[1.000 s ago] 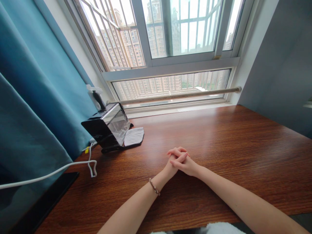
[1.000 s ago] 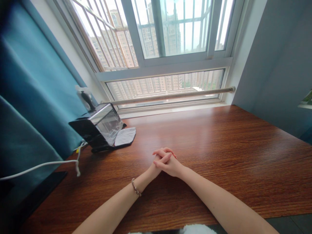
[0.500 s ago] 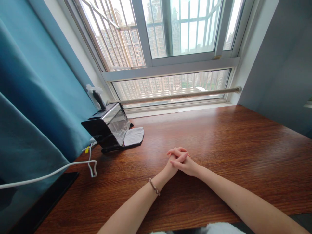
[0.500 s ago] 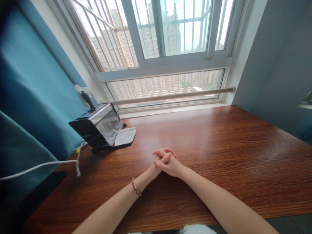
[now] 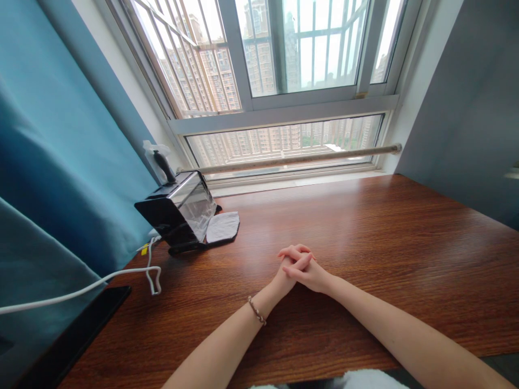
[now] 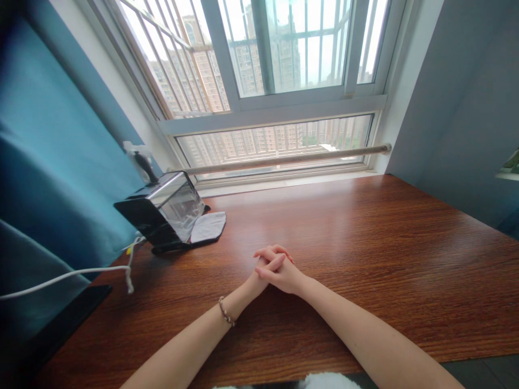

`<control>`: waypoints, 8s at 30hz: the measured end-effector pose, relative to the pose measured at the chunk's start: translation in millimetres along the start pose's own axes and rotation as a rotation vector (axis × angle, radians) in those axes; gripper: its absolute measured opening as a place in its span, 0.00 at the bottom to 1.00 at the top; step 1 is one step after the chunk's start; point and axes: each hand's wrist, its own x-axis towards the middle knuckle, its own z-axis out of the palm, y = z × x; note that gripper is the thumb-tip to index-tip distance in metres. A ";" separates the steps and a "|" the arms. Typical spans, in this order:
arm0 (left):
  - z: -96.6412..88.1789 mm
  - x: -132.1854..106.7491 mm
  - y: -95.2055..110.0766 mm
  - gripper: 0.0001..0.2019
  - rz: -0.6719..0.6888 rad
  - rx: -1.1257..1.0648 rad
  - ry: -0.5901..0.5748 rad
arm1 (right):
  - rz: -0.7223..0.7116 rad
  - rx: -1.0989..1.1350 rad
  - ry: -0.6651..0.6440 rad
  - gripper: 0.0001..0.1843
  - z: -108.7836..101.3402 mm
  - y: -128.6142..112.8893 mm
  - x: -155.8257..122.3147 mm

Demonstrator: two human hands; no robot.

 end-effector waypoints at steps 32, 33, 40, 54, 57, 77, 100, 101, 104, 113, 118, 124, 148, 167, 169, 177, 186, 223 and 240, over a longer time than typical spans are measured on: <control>-12.1 4.5 5.6 0.15 0.215 0.375 -0.282 | -0.020 -0.033 0.011 0.17 0.3 -1.2 0.1; -10.8 4.5 4.4 0.13 0.186 0.169 -0.295 | -0.019 -0.034 0.012 0.17 0.4 -1.4 0.0; -9.7 7.4 1.2 0.13 0.135 -0.278 -0.427 | -0.019 -0.035 0.007 0.17 0.5 -1.7 -0.3; -23.1 35.1 -19.6 0.11 0.018 -0.714 -0.587 | -0.008 -0.029 0.005 0.16 0.8 -1.5 0.1; -23.2 22.1 -5.7 0.12 -0.039 -0.589 -0.471 | -0.015 -0.025 0.003 0.16 1.0 -1.6 0.0; -29.6 18.8 0.9 0.12 0.100 -0.469 -0.573 | -0.007 -0.020 0.007 0.17 2.2 -0.3 -0.3; -3.2 11.9 -8.0 0.14 0.080 -0.483 -0.550 | -0.003 -0.018 0.003 0.17 0.6 0.2 0.5; -3.6 16.6 -12.3 0.13 0.078 -0.544 -0.600 | -0.005 -0.018 0.004 0.17 0.8 0.6 0.5; -6.3 34.1 -28.0 0.11 0.097 -0.693 -0.782 | -0.001 -0.016 0.006 0.17 0.9 1.2 0.6; -8.7 36.6 -31.3 0.10 0.051 -0.836 -0.855 | -0.006 -0.016 -0.005 0.17 -0.6 -2.5 0.1; -6.6 32.7 -29.2 0.12 0.017 -0.899 -0.776 | -0.008 -0.019 -0.005 0.17 -0.7 -2.4 -0.2; -3.1 41.9 -37.6 0.10 0.072 -0.888 -0.882 | 0.004 -0.025 -0.009 0.17 -0.6 -2.6 -0.3; 2.4 56.1 -58.9 0.10 0.236 -1.076 -1.164 | -0.020 -0.033 0.006 0.16 -0.5 -2.7 -0.2; -3.9 56.7 -57.0 0.10 0.205 -1.183 -1.071 | -0.009 -0.015 0.007 0.17 -0.3 -1.2 0.2; -5.1 55.2 -54.1 0.10 0.186 -1.196 -1.015 | -0.005 -0.016 0.007 0.17 -0.3 -2.3 0.1; 4.0 28.7 -32.7 0.11 0.024 -1.223 -0.690 | 0.000 -0.040 0.004 0.17 -1.0 -4.5 0.4; 1.1 33.8 -32.9 0.11 0.012 -1.222 -0.672 | -0.010 -0.034 0.003 0.16 -0.4 -2.8 0.2; -10.5 55.5 -47.3 0.08 0.161 -0.991 -1.058 | -0.020 -0.034 0.007 0.16 -0.3 -3.3 0.6; -7.7 44.6 -37.7 0.09 0.090 -0.898 -0.921 | -0.028 -0.040 0.018 0.17 0.3 -3.6 0.6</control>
